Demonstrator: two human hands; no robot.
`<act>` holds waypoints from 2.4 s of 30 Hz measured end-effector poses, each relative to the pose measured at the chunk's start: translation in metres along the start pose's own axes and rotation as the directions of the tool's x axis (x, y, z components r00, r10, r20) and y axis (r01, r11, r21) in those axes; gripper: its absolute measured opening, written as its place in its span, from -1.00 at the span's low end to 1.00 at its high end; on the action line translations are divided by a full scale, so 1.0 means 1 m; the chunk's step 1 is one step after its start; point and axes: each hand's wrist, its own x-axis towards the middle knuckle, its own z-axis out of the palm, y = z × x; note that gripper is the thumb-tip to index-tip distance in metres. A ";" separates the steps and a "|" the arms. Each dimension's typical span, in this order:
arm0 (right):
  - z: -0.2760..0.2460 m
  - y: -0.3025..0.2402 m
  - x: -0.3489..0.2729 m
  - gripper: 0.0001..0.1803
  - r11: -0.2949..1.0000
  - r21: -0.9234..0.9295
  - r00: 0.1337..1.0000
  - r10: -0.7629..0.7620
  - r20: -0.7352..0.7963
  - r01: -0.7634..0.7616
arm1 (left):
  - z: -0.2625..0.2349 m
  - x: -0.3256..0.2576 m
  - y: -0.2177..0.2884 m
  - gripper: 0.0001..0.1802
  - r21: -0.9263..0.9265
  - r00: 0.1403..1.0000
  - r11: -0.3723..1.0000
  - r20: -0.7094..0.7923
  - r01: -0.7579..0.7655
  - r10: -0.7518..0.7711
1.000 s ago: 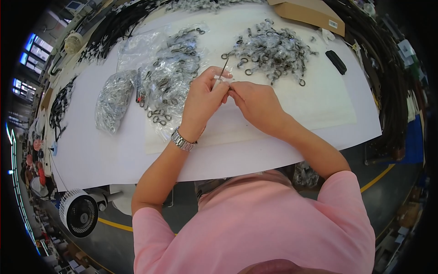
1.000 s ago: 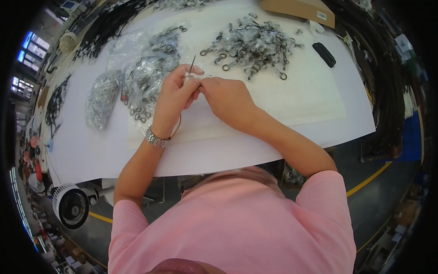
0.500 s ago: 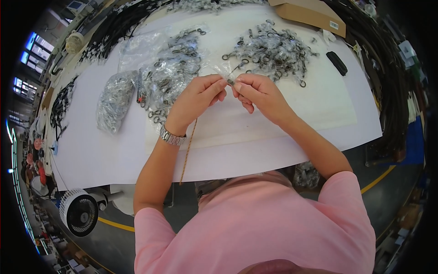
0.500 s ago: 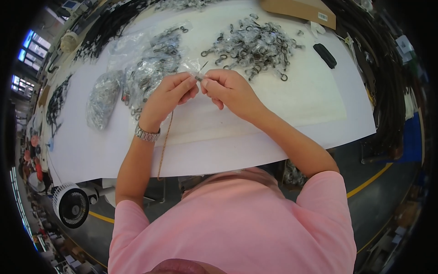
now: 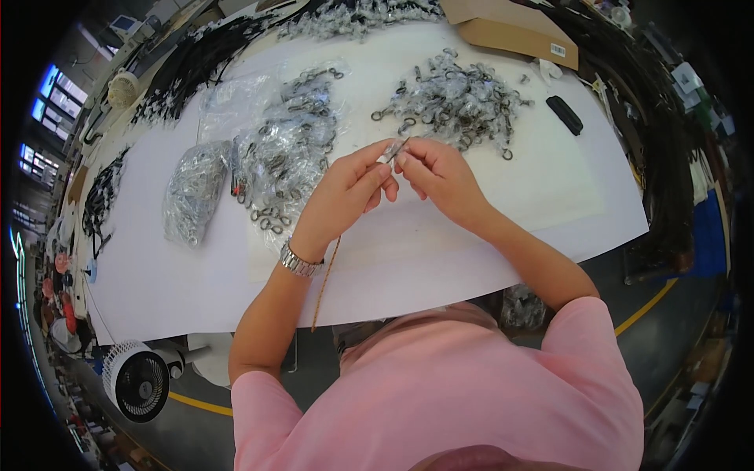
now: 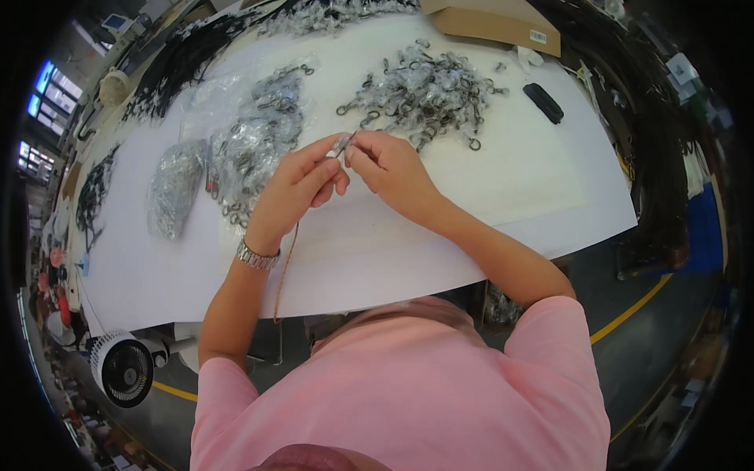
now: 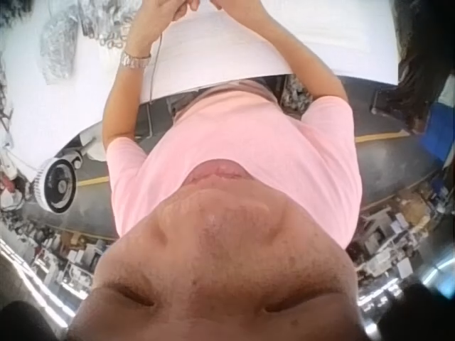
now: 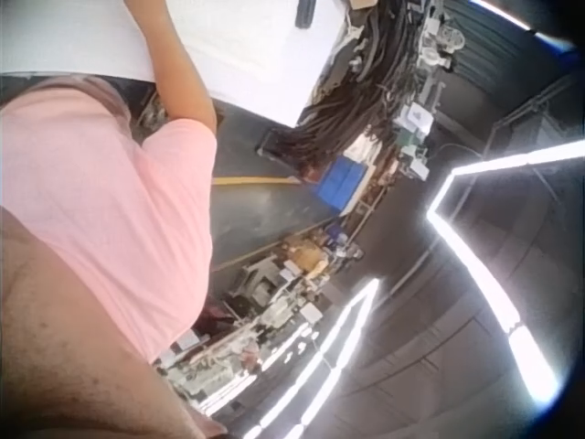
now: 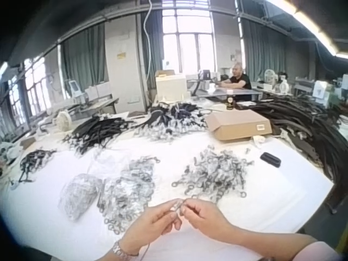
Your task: Threading metal rings onto a cord using a thin tool.
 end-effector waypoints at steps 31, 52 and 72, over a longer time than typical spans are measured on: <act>0.059 0.039 0.066 -0.74 0.579 -0.625 0.817 -0.548 0.177 0.524 | -0.034 0.011 -0.005 -0.69 0.017 0.800 0.974 -0.568 -0.226 0.196; 0.102 0.021 0.079 -0.74 0.046 -0.824 0.813 -0.200 0.547 0.565 | -0.057 0.016 -0.019 -0.70 0.040 0.738 0.966 -0.638 -0.255 0.221; 0.018 0.014 0.086 -0.86 0.610 0.594 0.835 0.231 0.499 -0.524 | -0.058 0.012 -0.017 -0.71 0.107 0.955 0.993 -0.286 -0.051 0.080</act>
